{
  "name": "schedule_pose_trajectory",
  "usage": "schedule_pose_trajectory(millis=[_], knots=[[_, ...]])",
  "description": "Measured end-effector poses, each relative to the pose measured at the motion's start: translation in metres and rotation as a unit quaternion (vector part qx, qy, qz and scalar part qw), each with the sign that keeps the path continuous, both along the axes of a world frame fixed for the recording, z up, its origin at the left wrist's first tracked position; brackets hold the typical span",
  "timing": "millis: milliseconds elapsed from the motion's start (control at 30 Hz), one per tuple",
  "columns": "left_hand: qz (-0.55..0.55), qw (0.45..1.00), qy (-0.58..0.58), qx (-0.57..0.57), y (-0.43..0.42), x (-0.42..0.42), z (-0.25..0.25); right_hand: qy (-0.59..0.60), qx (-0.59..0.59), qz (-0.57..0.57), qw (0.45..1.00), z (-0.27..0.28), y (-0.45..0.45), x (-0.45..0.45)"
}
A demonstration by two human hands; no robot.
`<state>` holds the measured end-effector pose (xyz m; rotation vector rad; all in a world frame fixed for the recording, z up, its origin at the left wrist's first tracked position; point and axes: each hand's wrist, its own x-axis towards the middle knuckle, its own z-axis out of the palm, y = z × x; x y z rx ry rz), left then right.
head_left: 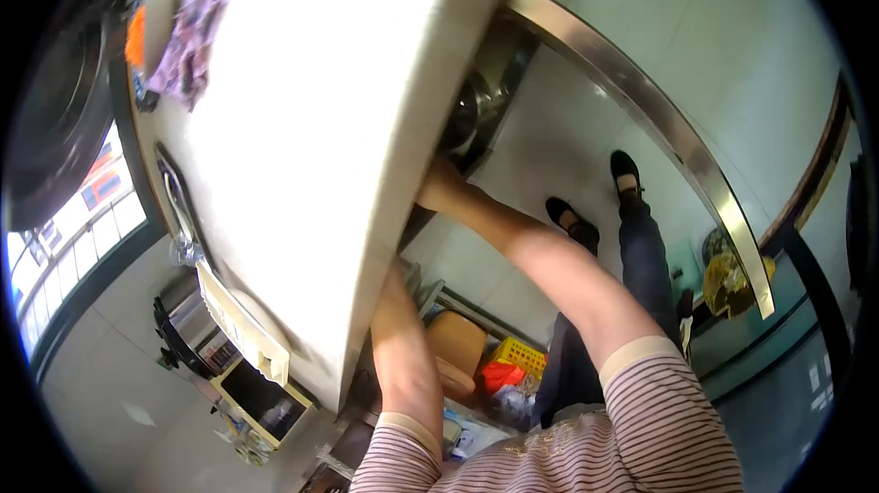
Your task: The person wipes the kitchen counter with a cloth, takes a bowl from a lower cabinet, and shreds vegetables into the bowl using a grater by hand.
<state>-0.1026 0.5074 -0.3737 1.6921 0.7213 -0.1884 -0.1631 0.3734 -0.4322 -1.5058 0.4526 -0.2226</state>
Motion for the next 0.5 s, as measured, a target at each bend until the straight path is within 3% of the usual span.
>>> schedule_pose_trajectory(millis=[67,100,267,500], knots=[[0.009,1.0,-0.01,-0.009,0.002,-0.01,0.006,0.081,-0.091,0.135,0.983,-0.01,0.003,0.026],[0.014,1.0,-0.012,-0.014,0.003,-0.014,0.008,0.091,-0.122,0.149,0.977,-0.01,0.004,0.03],[0.044,0.998,-0.011,-0.047,0.0,-0.041,0.009,0.133,-0.234,0.162,0.949,-0.008,0.004,0.012],[0.076,0.994,-0.001,-0.08,-0.013,-0.063,0.001,0.169,-0.306,0.165,0.922,-0.005,-0.005,-0.004]])
